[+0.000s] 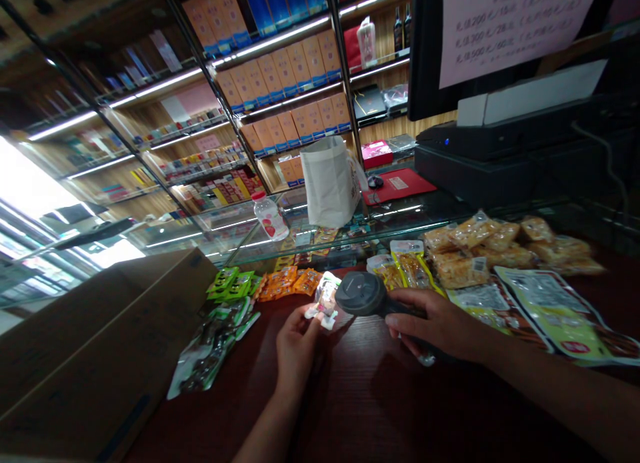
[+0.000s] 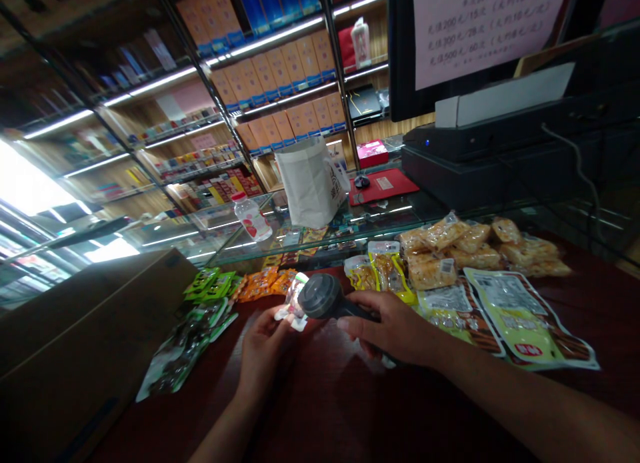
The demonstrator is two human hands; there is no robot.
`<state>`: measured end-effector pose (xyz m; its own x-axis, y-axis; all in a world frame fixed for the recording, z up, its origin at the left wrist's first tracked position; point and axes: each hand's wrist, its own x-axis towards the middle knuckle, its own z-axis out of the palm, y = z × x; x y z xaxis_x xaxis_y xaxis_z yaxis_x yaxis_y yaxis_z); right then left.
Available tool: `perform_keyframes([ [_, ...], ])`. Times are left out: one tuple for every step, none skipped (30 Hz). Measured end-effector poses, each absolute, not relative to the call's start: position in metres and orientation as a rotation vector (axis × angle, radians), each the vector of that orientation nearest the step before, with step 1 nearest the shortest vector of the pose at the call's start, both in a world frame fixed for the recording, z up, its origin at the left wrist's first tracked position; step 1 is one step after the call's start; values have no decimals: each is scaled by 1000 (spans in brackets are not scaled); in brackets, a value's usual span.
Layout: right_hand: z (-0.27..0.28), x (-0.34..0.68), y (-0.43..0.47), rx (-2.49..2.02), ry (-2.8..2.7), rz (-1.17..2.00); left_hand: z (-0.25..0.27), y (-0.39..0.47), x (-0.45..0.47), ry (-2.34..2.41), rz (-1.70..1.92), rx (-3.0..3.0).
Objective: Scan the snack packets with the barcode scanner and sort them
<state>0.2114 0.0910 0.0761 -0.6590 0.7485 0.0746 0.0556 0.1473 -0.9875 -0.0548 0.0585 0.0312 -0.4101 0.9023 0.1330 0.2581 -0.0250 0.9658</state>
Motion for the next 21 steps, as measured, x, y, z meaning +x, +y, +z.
perform_keyframes([
  [77,212,91,-767,-1857,1558,31,59,-55,1695,1466,1226],
  [77,212,90,-765,-1859,1558,30,59,-56,1704,1467,1232],
  [78,212,90,-761,-1863,1560,30,59,-56,1714,1470,1236],
  [78,212,90,-758,-1866,1562,29,59,-56,1720,1472,1239],
  [79,212,89,-755,-1870,1561,29,59,-57,1722,1473,1241],
  [79,213,89,-755,-1875,1557,29,59,-57,1721,1469,1244],
  [79,213,89,-755,-1879,1554,28,59,-57,1718,1465,1250],
  [79,213,88,-755,-1880,1553,28,58,-57,1714,1461,1258],
  [78,213,88,-751,-1881,1554,28,58,-57,1716,1459,1267],
  [78,213,88,-745,-1882,1557,28,58,-57,1724,1462,1277],
  [78,213,87,-740,-1882,1563,28,58,-58,1733,1467,1290],
  [77,213,86,-736,-1880,1573,28,58,-59,1741,1472,1301],
  [77,212,86,-736,-1878,1580,27,59,-59,1743,1479,1306],
  [77,212,85,-740,-1876,1586,27,59,-60,1744,1489,1307],
  [78,212,85,-744,-1873,1589,26,60,-61,1749,1502,1305],
  [78,212,85,-750,-1870,1592,25,60,-61,1759,1514,1302],
  [79,212,84,-753,-1868,1595,24,60,-61,1771,1527,1298],
  [79,212,84,-756,-1867,1603,23,61,-60,1778,1540,1290],
  [80,212,84,-758,-1865,1616,22,61,-60,1777,1551,1280],
  [80,211,84,-761,-1861,1629,22,61,-59,1770,1561,1267],
  [81,211,84,-767,-1857,1640,22,61,-58,1758,1570,1254],
])
